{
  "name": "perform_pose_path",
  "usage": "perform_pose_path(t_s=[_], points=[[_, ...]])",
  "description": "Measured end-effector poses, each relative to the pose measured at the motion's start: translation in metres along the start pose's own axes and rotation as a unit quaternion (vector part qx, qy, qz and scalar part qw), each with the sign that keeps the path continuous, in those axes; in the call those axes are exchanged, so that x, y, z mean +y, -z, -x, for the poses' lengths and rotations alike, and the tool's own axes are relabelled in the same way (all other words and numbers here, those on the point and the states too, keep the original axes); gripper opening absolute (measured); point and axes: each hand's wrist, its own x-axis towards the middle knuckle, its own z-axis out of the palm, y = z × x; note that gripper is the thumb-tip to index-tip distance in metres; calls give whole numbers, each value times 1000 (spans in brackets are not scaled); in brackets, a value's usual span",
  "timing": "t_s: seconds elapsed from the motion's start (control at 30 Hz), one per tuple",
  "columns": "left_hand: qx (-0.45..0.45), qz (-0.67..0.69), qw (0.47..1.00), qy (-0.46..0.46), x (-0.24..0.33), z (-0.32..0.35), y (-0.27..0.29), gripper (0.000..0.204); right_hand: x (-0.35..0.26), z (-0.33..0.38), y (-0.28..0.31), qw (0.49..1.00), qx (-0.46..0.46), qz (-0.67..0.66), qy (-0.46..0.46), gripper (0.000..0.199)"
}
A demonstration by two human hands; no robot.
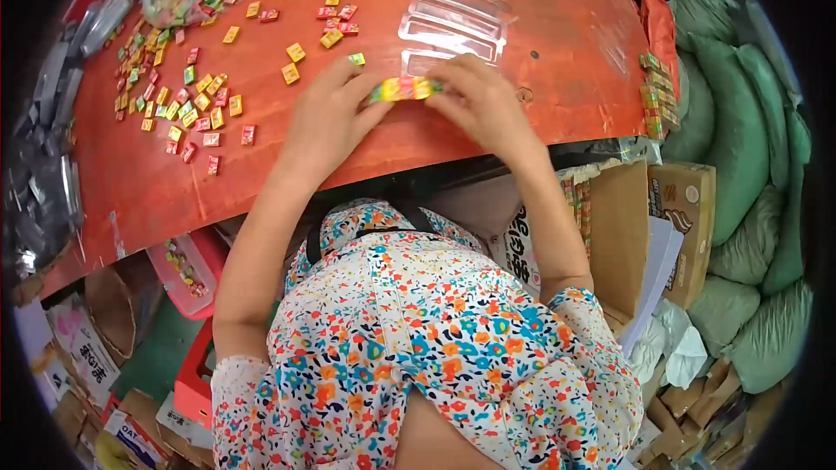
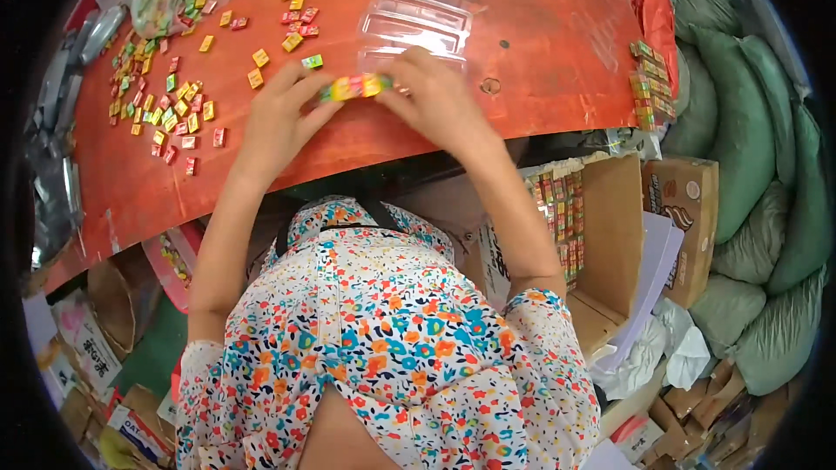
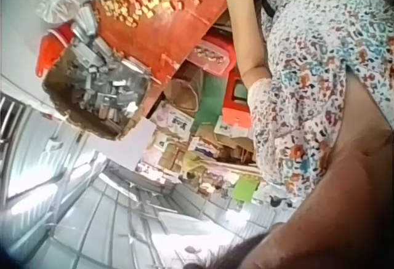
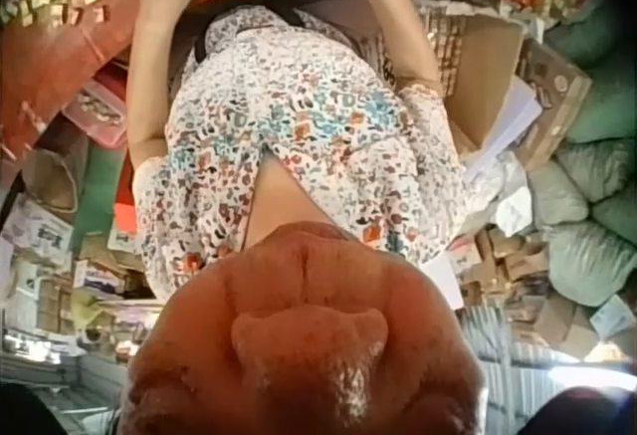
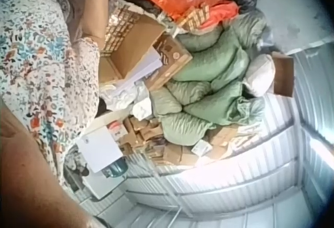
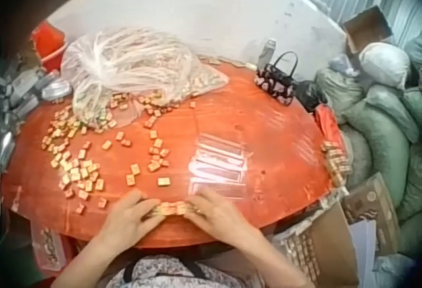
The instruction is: Arranging small colorful rectangular items into clear plastic trays on a workbench.
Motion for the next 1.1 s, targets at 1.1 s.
perform_pose_path(t_s=[1.1], points=[[-65,-186,967,-162,3,-48,-90,83,71,63,25,948,-19,309,-71,62]])
